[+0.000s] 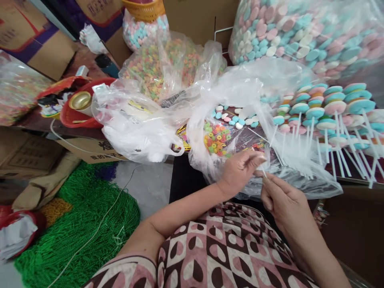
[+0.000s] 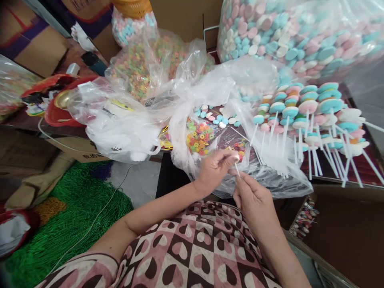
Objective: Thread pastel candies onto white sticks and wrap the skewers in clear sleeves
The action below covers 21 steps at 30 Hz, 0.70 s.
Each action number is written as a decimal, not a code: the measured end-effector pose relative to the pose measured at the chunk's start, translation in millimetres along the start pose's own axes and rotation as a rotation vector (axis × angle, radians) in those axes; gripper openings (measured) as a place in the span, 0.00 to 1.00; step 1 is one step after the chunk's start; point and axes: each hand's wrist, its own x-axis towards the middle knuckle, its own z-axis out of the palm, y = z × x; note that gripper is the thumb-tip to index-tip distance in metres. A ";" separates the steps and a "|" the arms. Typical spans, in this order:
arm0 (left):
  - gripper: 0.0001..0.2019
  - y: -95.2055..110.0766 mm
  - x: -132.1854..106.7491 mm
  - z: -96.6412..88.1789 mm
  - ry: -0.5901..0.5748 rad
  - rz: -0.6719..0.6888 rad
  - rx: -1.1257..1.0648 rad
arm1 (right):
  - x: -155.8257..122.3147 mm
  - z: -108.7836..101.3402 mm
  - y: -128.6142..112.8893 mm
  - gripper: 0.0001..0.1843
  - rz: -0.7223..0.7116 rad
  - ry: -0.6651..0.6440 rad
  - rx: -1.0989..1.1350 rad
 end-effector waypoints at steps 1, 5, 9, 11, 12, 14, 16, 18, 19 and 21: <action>0.14 3.1 -2.9 2.3 -0.040 0.041 0.053 | 3.0 1.9 0.7 0.17 -0.008 0.008 0.015; 0.17 14.2 -6.3 2.7 -0.161 0.205 0.249 | 19.2 4.4 2.4 0.22 -0.053 0.035 0.145; 0.15 14.1 11.6 -28.8 -0.125 0.270 0.431 | 27.3 1.1 2.5 0.16 -0.059 0.063 0.212; 0.12 10.3 24.7 -53.2 -0.126 0.187 0.664 | 27.0 0.1 4.3 0.17 -0.055 0.074 0.212; 0.11 8.2 30.9 -64.7 -0.140 0.144 0.797 | 26.4 0.2 5.9 0.18 -0.046 0.065 0.211; 0.10 4.4 40.6 -82.8 -0.219 0.090 1.030 | 25.6 1.1 10.1 0.18 -0.030 0.043 0.211; 0.10 2.5 46.1 -92.4 -0.308 0.077 1.173 | 25.6 1.8 14.5 0.19 -0.023 0.015 0.210; 0.09 2.4 47.8 -95.2 -0.389 0.088 1.227 | 25.8 1.4 17.9 0.20 -0.025 -0.005 0.200; 0.09 2.6 47.7 -95.4 -0.416 0.092 1.226 | 25.7 0.8 18.9 0.20 -0.026 -0.010 0.188; 0.08 2.9 46.4 -95.2 -0.412 0.073 1.163 | 24.4 -0.5 19.5 0.20 -0.024 -0.018 0.152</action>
